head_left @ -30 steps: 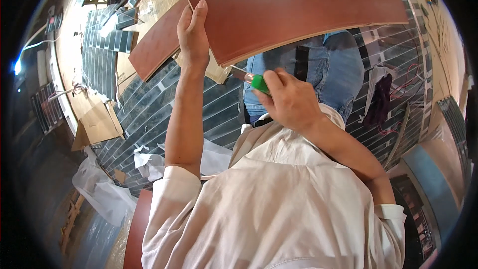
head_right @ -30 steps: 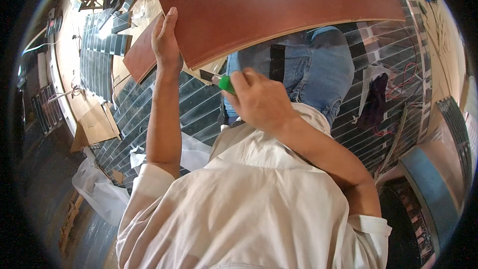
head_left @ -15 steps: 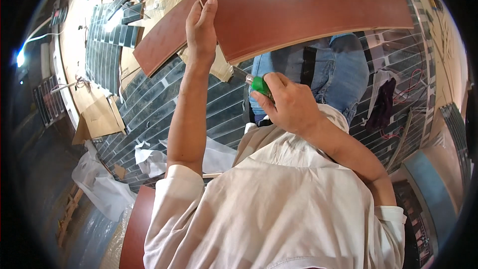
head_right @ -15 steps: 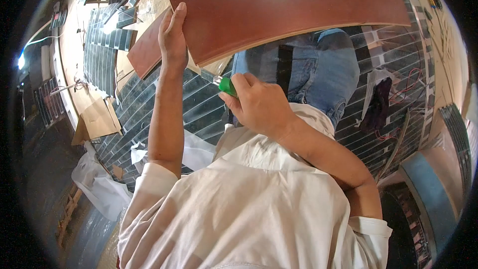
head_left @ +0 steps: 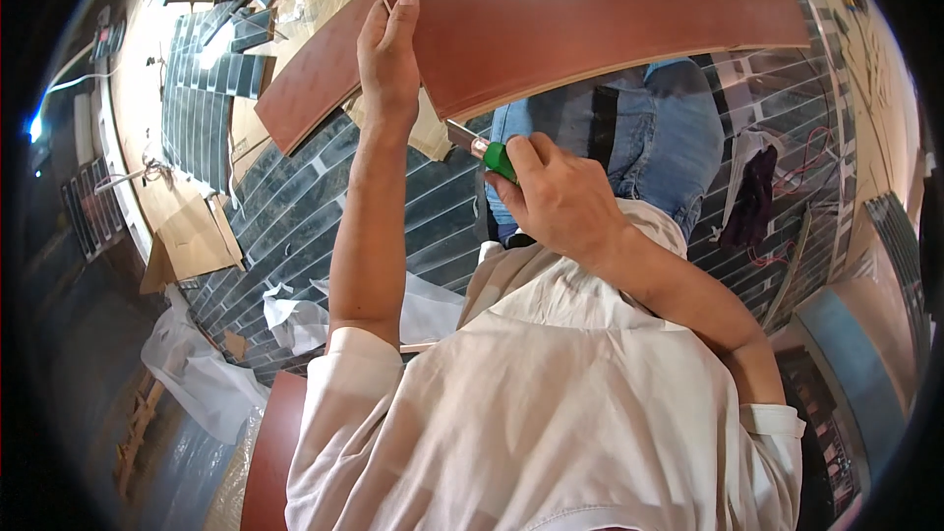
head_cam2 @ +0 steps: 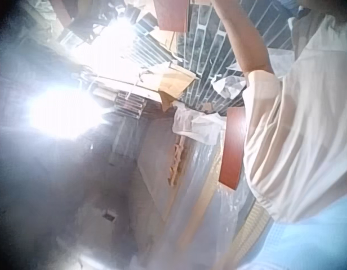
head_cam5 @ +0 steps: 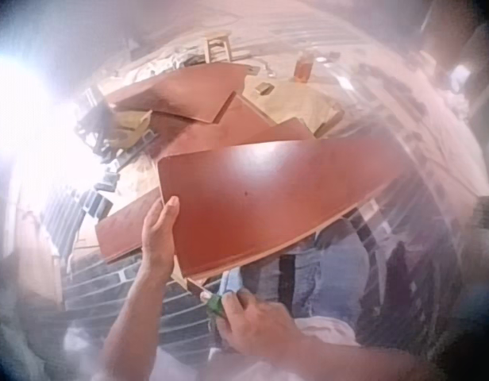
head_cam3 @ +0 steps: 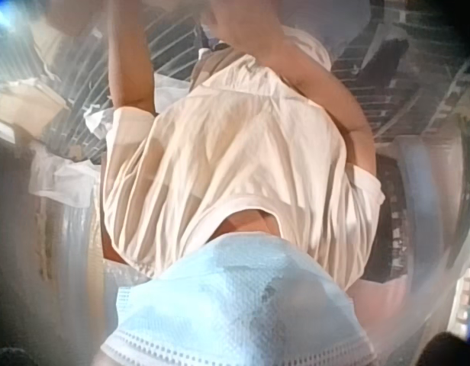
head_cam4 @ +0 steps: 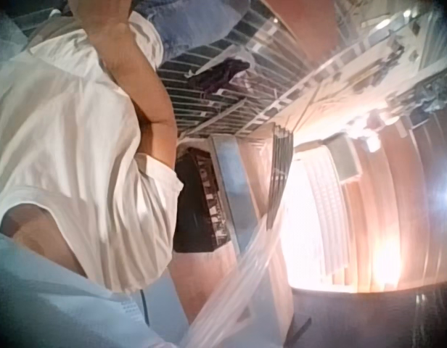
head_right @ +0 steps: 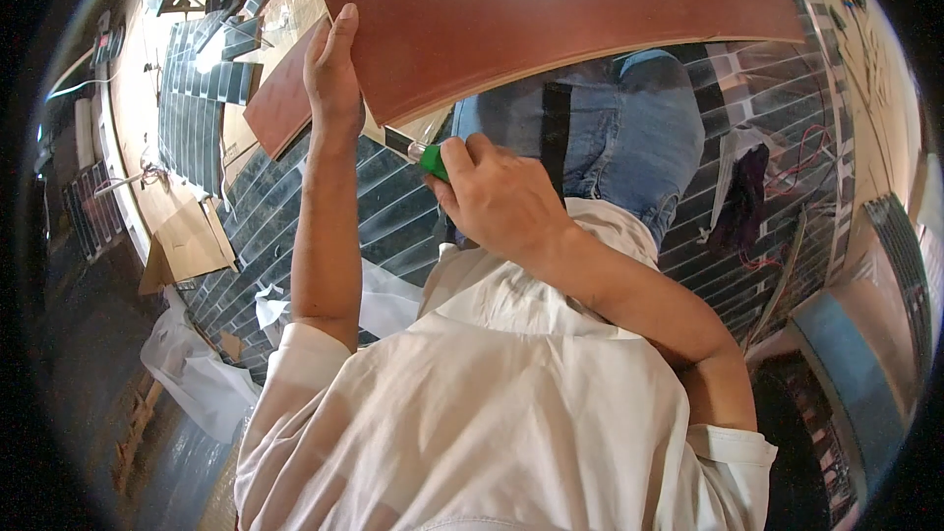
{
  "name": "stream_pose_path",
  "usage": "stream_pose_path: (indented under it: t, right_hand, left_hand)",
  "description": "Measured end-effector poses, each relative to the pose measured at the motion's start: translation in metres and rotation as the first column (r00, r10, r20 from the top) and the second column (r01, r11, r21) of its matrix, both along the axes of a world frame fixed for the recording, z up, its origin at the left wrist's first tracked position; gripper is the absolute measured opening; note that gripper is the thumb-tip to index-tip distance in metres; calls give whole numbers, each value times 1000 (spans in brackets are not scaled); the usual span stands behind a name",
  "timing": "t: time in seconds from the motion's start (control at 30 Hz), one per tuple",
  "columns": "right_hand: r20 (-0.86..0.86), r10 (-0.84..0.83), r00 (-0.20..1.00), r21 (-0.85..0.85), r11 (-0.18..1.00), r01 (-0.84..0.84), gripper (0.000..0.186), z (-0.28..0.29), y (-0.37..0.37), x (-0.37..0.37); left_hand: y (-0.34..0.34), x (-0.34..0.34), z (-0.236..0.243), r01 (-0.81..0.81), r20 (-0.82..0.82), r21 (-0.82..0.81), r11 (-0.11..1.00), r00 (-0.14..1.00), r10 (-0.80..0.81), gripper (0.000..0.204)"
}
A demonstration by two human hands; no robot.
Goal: The person trims the edges of a large floor panel using a utility knife.
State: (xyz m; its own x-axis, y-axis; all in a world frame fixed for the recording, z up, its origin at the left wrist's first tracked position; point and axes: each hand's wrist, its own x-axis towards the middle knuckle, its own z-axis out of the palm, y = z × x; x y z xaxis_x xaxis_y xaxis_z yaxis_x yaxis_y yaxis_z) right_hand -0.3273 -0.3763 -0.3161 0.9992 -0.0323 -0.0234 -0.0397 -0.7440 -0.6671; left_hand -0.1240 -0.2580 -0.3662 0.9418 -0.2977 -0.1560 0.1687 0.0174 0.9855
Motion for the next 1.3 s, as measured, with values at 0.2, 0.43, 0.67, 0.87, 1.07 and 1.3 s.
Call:
stream_pose_path:
  t: [0.2,0.43,0.67,0.87,1.07,1.3]
  right_hand:
    - [14,-2,1000,17,1000,2,26,-5,4,1]
    - [-20,-33,999,15,999,33,27,-6,11,-1]
    - [-61,-68,996,-47,997,65,28,-5,10,-3]
    - [-51,-125,991,-87,989,120,29,-12,-1,-8]
    - [-30,-135,990,-60,989,133,27,-14,-10,-13]
    - [-129,-258,957,-124,962,243,27,-17,-34,-17]
  left_hand:
    - [-5,-4,7,-33,-6,-26,999,999,33,29]
    - [1,2,0,-22,-3,-26,999,1000,22,32]
    - [1,0,4,-1,11,-22,1000,1000,2,33]
    - [-4,0,9,-14,-26,-46,999,1000,12,36]
    - [-2,0,11,12,-18,-43,999,1000,-13,38]
    - [1,1,7,8,-34,21,1000,999,-7,41]
